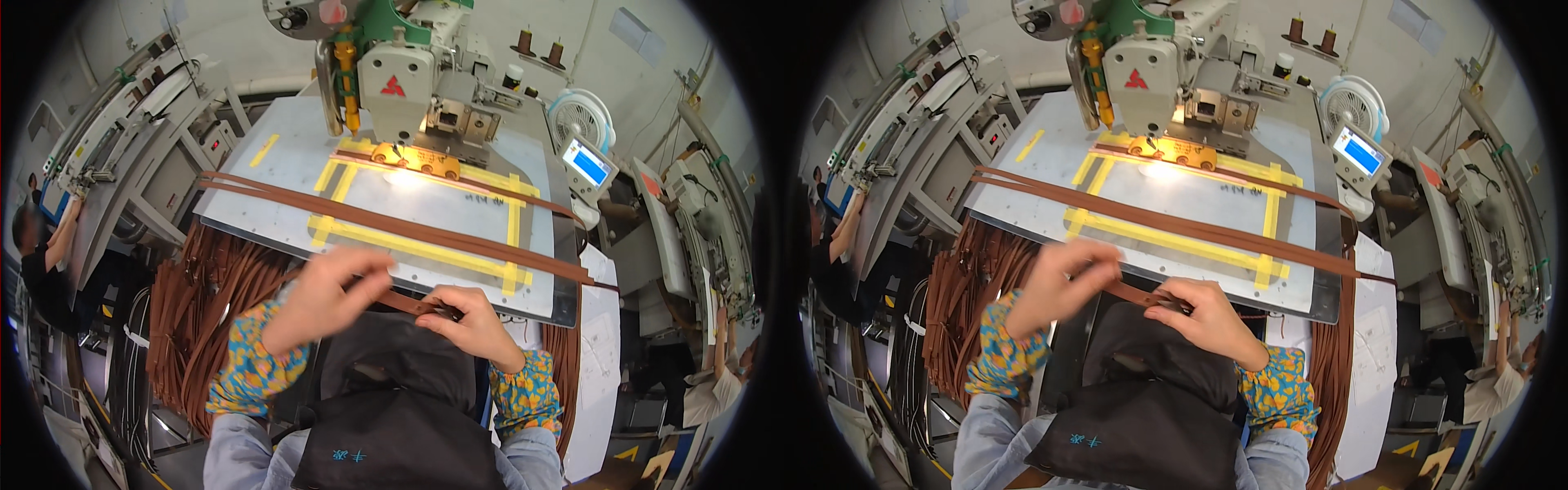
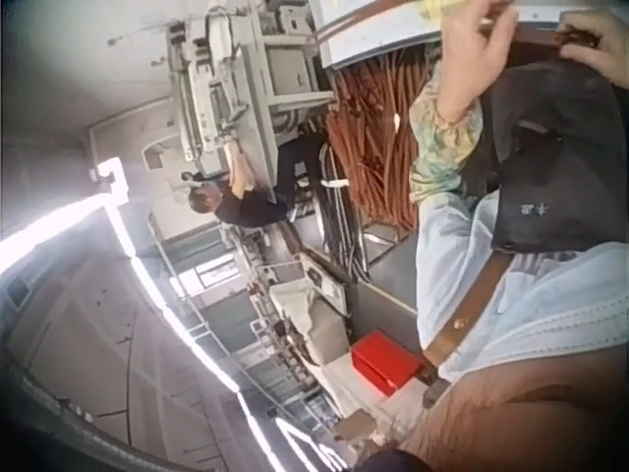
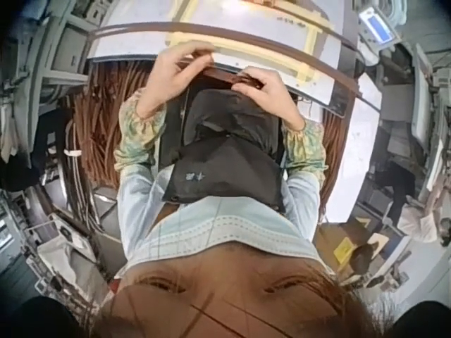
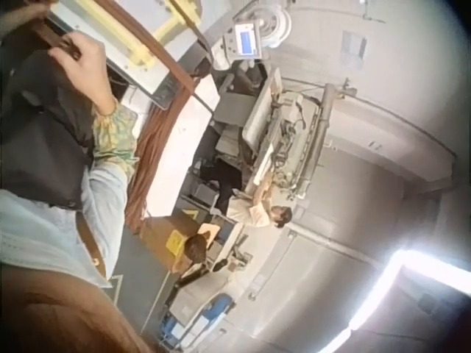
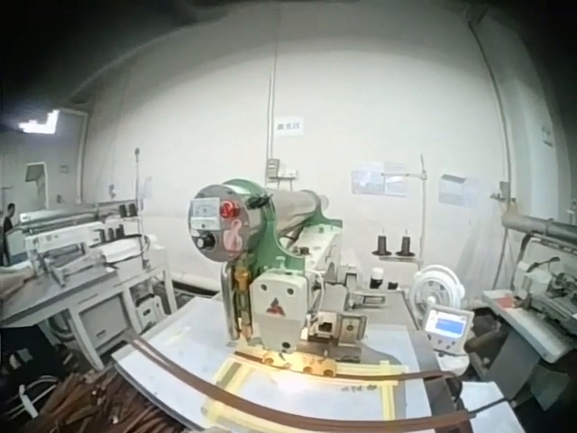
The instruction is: Manually assembling metal buckles and loops onto pre-cut leather straps at a workbench.
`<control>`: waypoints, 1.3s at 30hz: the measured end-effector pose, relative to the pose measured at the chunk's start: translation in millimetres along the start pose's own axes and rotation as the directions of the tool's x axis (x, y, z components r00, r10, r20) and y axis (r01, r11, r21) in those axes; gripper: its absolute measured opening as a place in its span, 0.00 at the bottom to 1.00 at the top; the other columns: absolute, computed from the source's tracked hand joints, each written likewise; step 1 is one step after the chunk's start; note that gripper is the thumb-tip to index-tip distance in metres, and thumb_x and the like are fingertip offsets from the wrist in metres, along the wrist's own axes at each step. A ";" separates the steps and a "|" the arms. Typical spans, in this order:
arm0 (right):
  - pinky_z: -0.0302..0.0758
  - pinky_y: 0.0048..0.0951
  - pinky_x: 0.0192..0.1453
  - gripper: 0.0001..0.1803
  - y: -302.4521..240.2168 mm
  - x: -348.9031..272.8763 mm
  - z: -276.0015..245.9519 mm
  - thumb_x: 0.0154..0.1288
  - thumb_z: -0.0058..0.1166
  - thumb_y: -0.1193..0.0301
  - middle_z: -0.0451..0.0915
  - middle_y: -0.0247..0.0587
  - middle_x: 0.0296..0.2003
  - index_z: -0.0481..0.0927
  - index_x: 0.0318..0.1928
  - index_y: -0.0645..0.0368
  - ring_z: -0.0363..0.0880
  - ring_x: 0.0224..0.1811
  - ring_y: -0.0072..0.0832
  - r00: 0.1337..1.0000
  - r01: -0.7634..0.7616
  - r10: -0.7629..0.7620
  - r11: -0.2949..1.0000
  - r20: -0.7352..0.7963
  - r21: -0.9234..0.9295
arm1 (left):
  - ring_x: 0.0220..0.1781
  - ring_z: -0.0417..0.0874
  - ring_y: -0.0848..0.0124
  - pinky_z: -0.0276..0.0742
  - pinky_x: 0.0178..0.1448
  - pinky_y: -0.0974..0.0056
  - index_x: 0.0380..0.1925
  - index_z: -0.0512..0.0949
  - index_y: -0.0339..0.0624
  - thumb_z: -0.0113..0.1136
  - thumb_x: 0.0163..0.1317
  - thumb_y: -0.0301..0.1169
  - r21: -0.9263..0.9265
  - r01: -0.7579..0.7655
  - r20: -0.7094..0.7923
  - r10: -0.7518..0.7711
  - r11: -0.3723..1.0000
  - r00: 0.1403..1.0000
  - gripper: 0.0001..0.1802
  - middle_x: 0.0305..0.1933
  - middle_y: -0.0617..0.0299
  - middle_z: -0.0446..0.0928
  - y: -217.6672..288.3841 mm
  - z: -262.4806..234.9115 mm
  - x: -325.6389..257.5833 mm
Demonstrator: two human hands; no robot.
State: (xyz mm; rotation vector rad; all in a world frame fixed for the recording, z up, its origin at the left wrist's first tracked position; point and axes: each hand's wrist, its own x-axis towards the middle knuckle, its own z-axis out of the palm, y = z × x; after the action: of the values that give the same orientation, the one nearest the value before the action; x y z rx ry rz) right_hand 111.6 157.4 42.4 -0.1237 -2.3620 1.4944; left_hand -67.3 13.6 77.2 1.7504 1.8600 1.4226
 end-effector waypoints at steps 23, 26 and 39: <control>0.67 0.23 0.26 0.10 7.3 -18.4 9.0 0.54 0.64 0.71 0.77 0.39 0.25 0.79 0.34 0.63 0.71 0.21 0.25 0.998 -0.032 0.030 0.999 -0.054 -0.044 | 0.38 0.75 0.55 0.75 0.40 0.58 0.41 0.68 0.34 0.54 0.55 0.26 0.975 -0.194 0.085 0.618 0.111 0.782 0.14 0.39 0.47 0.70 27.3 -149.2 236.1; 0.65 0.18 0.26 0.09 4.0 -21.5 6.7 0.52 0.64 0.75 0.78 0.35 0.25 0.79 0.34 0.64 0.72 0.22 0.19 0.999 0.000 -0.001 0.999 -0.037 -0.038 | 0.41 0.75 0.55 0.76 0.42 0.59 0.42 0.69 0.35 0.52 0.57 0.25 0.977 -0.212 0.188 0.540 -0.018 0.820 0.12 0.40 0.49 0.70 38.8 -165.5 227.8; 0.66 0.23 0.26 0.11 0.4 -19.0 2.2 0.52 0.64 0.75 0.75 0.39 0.25 0.78 0.35 0.64 0.72 0.23 0.27 0.989 -0.031 0.017 0.995 -0.150 -0.091 | 0.45 0.76 0.56 0.70 0.51 0.59 0.40 0.74 0.35 0.56 0.59 0.28 0.249 -0.153 0.375 0.050 0.956 0.926 0.10 0.40 0.51 0.75 6.2 -16.2 35.2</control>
State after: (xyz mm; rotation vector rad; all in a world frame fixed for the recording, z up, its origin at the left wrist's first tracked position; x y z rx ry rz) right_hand 128.7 151.0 36.6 -0.2779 -2.3178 1.3360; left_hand -84.3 34.9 105.5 2.0973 1.8462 0.8139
